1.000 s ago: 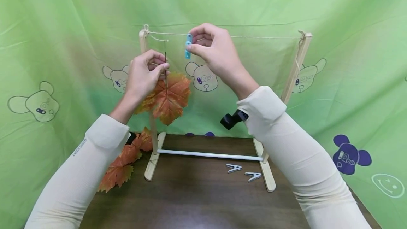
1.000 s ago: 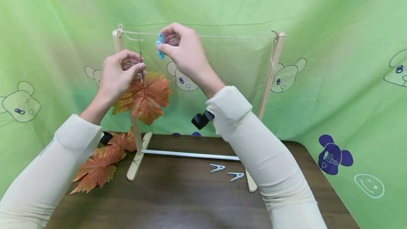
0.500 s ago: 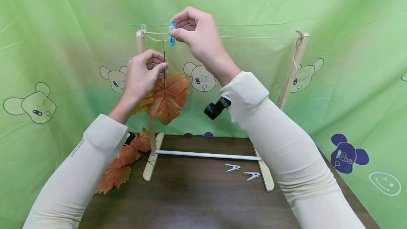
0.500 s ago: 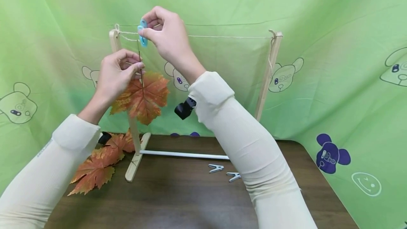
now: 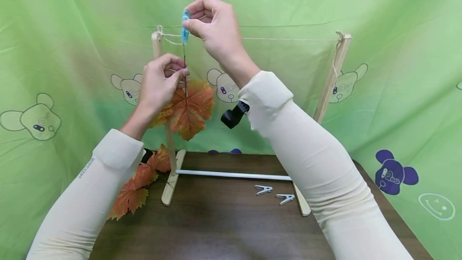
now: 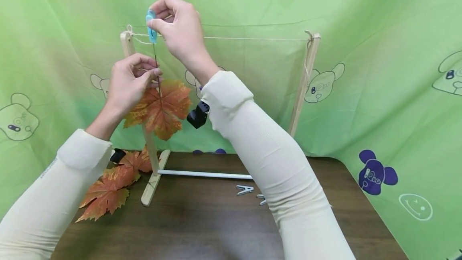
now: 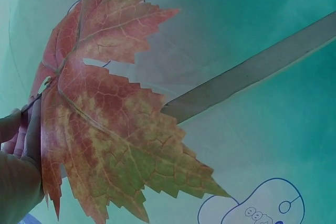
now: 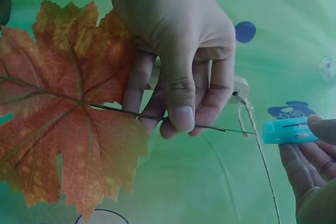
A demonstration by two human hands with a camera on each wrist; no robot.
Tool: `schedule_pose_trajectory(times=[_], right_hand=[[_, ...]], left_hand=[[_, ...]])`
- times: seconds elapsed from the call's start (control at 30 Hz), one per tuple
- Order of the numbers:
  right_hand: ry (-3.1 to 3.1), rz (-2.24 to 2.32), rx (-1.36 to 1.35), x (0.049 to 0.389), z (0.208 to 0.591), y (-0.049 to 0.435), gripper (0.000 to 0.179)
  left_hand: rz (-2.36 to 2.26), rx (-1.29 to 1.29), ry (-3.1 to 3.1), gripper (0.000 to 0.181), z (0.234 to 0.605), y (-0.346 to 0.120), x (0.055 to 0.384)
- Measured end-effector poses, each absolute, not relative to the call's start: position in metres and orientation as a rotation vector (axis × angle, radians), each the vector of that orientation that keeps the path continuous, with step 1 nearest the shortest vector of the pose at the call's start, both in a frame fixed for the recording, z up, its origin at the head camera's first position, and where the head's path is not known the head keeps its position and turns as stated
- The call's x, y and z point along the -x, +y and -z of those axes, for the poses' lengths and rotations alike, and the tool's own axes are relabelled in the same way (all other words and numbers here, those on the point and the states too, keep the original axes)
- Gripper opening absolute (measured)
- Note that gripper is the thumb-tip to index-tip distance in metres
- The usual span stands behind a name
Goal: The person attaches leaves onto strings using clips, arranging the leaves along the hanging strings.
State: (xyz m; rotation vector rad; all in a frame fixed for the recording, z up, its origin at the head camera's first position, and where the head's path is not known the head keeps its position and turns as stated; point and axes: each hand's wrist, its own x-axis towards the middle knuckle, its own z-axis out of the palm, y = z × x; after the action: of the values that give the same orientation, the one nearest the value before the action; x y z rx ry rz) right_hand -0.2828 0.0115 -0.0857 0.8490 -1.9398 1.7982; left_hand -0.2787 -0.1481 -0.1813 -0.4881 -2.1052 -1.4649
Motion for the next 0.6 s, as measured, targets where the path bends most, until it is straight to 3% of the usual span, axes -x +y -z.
schedule_pose_trajectory(times=[0.6], right_hand=[[-1.935, -1.744, -0.775, 0.287, 0.079, 0.0, 0.01]], left_hand=[[1.44, 0.494, -2.079, 0.014, 0.182, -0.146, 0.276]])
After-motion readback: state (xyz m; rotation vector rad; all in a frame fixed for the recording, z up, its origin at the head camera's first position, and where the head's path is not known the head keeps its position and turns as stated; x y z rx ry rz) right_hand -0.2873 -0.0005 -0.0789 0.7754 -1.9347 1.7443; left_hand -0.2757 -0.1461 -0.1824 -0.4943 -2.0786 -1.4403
